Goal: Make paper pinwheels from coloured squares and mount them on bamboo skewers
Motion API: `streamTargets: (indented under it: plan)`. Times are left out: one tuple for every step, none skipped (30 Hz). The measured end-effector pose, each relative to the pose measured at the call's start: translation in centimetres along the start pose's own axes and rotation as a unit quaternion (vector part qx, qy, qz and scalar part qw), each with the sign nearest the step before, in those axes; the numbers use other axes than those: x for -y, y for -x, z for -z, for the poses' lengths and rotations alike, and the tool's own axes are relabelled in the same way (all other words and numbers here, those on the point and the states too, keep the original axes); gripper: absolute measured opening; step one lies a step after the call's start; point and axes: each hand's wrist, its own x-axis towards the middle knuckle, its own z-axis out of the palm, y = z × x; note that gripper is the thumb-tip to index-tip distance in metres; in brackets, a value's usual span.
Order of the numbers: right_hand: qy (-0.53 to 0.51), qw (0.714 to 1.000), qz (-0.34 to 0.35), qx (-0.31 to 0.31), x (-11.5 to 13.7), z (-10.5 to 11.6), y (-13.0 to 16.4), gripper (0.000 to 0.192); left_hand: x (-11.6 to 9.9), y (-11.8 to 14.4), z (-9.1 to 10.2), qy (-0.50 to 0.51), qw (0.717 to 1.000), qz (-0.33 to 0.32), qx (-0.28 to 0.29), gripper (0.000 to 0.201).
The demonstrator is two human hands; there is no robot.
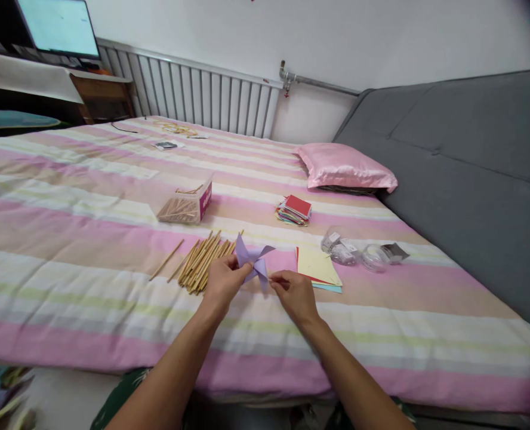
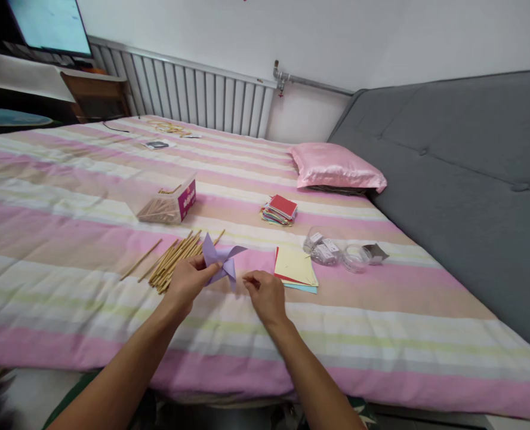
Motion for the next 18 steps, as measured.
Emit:
streamTargets:
  plan:
    - [-0.016, 1.0, -0.002, 0.007, -0.3, 0.1, 0.1, 0.013, 0.0, 0.0, 0.0, 0.005, 1.0, 0.0, -0.001, 0.019]
    - [-0.038, 0.999, -0.006, 0.015, -0.5, 0.3, 0.2, 0.014, 0.0, 0.0, -0.1, 0.009, 1.0, 0.001, -0.003, 0.018]
    - [-0.063, 0.998, -0.011, 0.024, -0.7, 0.6, 0.3, 0.017, 0.0, -0.1, -0.2, 0.012, 1.0, 0.001, -0.006, 0.017]
    - [-0.09, 0.995, -0.018, 0.033, -0.8, 1.0, 0.4, 0.019, 0.1, -0.2, -0.3, 0.016, 1.0, 0.003, -0.009, 0.017]
    - [-0.113, 0.993, -0.024, 0.038, -0.8, 1.3, 0.4, 0.021, 0.2, -0.3, -0.4, 0.018, 1.0, 0.005, -0.011, 0.017]
    - [-0.124, 0.991, -0.03, 0.038, -0.8, 1.6, 0.5, 0.022, 0.3, -0.3, -0.4, 0.019, 1.0, 0.005, -0.012, 0.017]
    - [-0.118, 0.992, -0.034, 0.03, -0.8, 1.9, 0.5, 0.022, 0.5, -0.4, -0.5, 0.02, 1.0, 0.003, -0.015, 0.018]
    - [-0.1, 0.994, -0.037, 0.015, -0.7, 2.2, 0.4, 0.022, 0.6, -0.5, -0.5, 0.021, 1.0, -0.001, -0.02, 0.018]
    - [-0.073, 0.997, -0.041, -0.003, -0.6, 2.4, 0.4, 0.021, 0.7, -0.6, -0.5, 0.022, 0.999, -0.007, -0.027, 0.019]
    - [-0.042, 0.998, -0.045, -0.018, -0.5, 2.5, 0.3, 0.021, 0.8, -0.6, -0.6, 0.023, 0.999, -0.014, -0.035, 0.019]
    - [-0.013, 0.998, -0.051, -0.025, -0.5, 2.6, 0.2, 0.022, 0.9, -0.6, -0.6, 0.023, 0.998, -0.022, -0.046, 0.02]
    - [0.009, 0.998, -0.059, -0.024, -0.5, 2.6, 0.1, 0.022, 0.9, -0.7, -0.7, 0.024, 0.998, -0.028, -0.057, 0.02]
    - [0.025, 0.997, -0.067, -0.017, -0.4, 2.6, 0.1, 0.021, 0.9, -0.6, -0.7, 0.025, 0.997, -0.033, -0.066, 0.02]
    - [0.04, 0.997, -0.073, -0.005, -0.4, 2.5, 0.0, 0.02, 0.9, -0.6, -0.8, 0.026, 0.996, -0.036, -0.074, 0.02]
    - [0.057, 0.996, -0.075, 0.006, -0.3, 2.4, 0.0, 0.019, 0.8, -0.6, -0.9, 0.029, 0.996, -0.036, -0.081, 0.019]
    - [0.076, 0.994, -0.073, 0.014, -0.2, 2.2, -0.1, 0.019, 0.8, -0.5, -1.1, 0.033, 0.995, -0.033, -0.087, 0.019]
    - [0.098, 0.993, -0.066, 0.02, -0.1, 2.0, -0.1, 0.018, 0.7, -0.4, -1.2, 0.04, 0.994, -0.029, -0.093, 0.019]
    - [0.122, 0.991, -0.057, 0.026, 0.1, 1.8, -0.1, 0.017, 0.6, -0.4, -1.3, 0.048, 0.994, -0.025, -0.097, 0.018]
